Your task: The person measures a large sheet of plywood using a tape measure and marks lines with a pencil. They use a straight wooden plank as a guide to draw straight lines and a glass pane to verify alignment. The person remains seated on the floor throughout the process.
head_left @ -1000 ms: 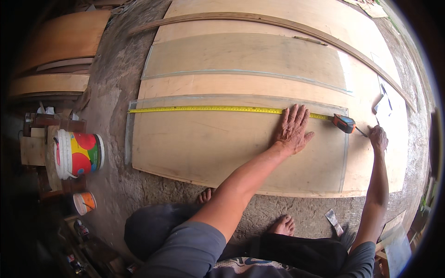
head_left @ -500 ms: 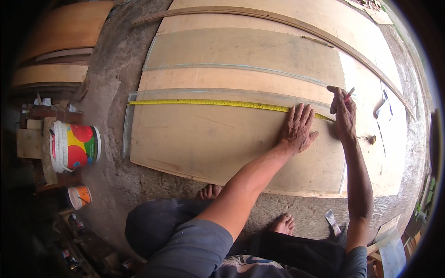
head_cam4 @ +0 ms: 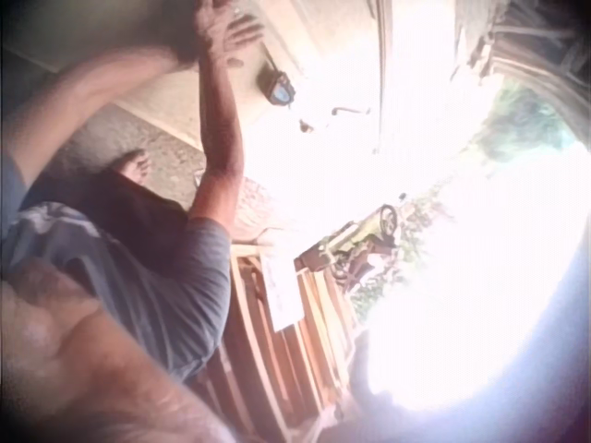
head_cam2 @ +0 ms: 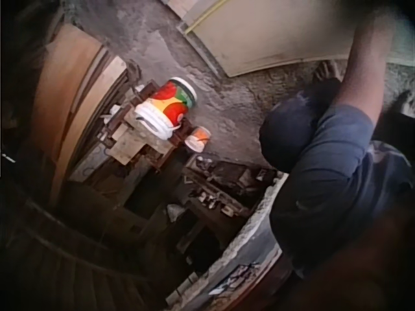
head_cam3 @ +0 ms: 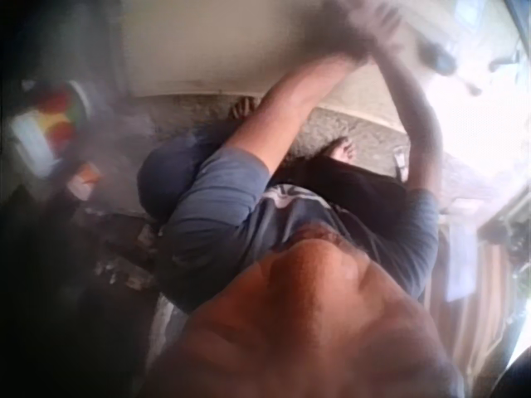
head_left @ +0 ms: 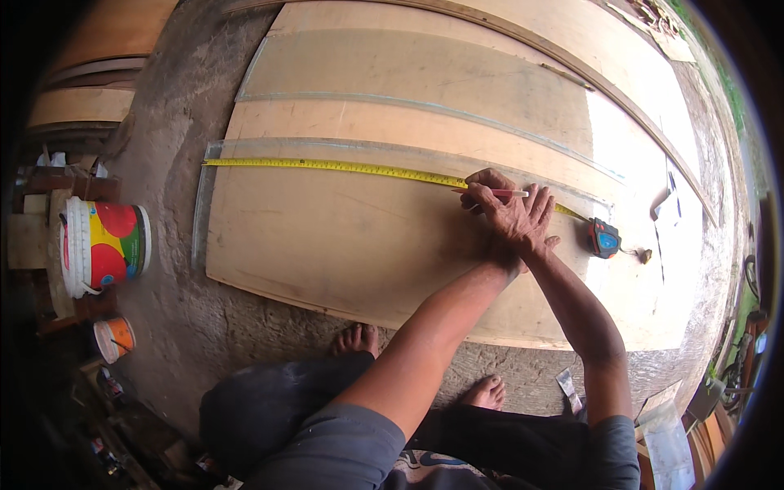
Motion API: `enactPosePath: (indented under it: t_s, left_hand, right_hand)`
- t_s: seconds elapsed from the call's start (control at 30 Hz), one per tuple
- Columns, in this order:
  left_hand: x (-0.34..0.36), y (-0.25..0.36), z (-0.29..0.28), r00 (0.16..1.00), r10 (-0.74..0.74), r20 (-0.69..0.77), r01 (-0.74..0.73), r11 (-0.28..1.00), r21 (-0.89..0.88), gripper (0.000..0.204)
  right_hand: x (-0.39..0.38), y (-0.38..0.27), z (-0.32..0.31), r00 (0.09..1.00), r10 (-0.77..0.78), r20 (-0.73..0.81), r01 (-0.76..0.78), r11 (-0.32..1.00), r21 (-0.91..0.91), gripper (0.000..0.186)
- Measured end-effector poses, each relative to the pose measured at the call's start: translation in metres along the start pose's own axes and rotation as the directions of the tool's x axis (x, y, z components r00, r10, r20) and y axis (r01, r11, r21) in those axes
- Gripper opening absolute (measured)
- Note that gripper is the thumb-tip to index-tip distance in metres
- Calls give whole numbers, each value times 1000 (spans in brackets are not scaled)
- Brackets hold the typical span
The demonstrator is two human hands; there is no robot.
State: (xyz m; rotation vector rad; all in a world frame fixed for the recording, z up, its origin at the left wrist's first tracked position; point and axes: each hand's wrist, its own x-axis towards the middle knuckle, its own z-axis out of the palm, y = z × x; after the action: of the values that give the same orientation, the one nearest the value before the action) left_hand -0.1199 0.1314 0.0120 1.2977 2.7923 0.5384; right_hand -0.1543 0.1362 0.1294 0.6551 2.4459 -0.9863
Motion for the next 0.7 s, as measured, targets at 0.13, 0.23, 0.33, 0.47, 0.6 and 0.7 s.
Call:
enactPosePath:
  t_s: [0.13,0.23,0.33,0.47,0.6,0.7]
  left_hand:
    - [3,-1,9,1000,20,-12,-20,1000,-5,92]
    - [4,-2,12,998,34,-52,-37,998,-54,94]
    - [5,-2,13,998,31,-62,-34,999,-43,90]
    - [4,-1,16,989,27,-145,-31,999,-27,90]
    - [5,-2,21,977,33,-209,-31,999,16,94]
    - [5,-2,25,970,42,-238,-36,999,29,96]
  right_hand:
    - [10,5,7,965,-261,-2,255,941,223,36]
    - [19,11,17,908,-416,-35,393,823,409,27]
    - [19,12,23,876,-477,-66,471,820,325,27]
    - [7,1,20,922,-379,-74,386,900,200,28]
    - [-8,-3,14,896,-405,-179,389,913,-120,27]
    - [4,0,17,884,-457,-94,467,862,198,26]
